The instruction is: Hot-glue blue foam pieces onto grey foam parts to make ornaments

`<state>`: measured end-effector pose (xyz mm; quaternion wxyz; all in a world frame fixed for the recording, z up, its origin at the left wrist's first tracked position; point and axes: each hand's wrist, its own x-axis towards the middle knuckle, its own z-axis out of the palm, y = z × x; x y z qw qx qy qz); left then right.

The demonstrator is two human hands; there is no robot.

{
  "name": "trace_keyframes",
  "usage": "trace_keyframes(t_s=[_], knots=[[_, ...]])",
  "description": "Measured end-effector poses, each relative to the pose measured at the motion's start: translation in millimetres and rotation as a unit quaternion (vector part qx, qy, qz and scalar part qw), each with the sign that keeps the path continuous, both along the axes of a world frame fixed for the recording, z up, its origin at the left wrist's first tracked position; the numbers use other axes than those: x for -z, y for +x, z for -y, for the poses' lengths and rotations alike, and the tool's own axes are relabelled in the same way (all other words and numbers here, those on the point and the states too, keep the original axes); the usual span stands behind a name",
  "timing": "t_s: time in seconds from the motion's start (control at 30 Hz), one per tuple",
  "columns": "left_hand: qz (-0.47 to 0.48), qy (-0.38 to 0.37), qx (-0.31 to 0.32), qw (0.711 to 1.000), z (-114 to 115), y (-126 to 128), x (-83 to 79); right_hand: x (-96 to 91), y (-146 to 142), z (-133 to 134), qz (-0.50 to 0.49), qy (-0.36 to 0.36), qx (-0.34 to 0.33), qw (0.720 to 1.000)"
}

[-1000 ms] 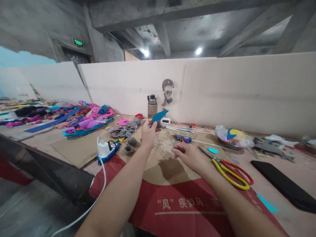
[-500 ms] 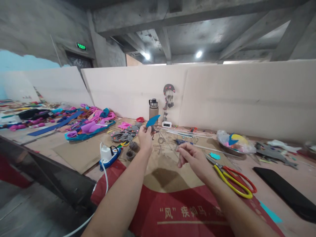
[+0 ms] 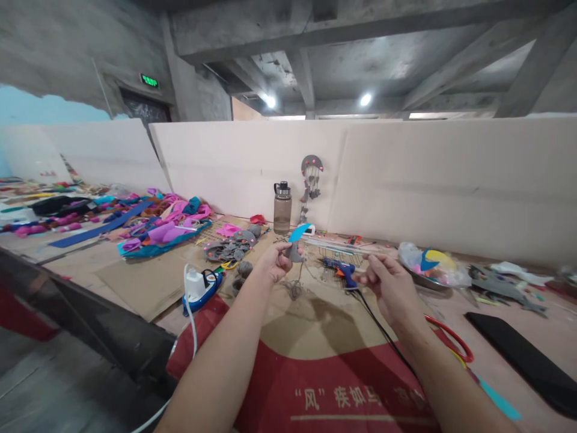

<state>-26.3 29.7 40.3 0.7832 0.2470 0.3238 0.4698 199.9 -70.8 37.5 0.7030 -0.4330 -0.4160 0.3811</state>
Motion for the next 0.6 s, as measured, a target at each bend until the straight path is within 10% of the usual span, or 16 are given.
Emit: trace_keyframes(t_s=[0.4, 0.6], knots=[[-0.085, 0.135, -0.222, 0.962, -2, -1, 7.5, -18.6, 16, 13, -0.052, -0.037, -0.095, 0.993], [0.061, 0.246, -0.365, 0.896, -6, -2, 8.8, 1.6, -40, 45, 0.299, -0.027, -0.325, 0.897]])
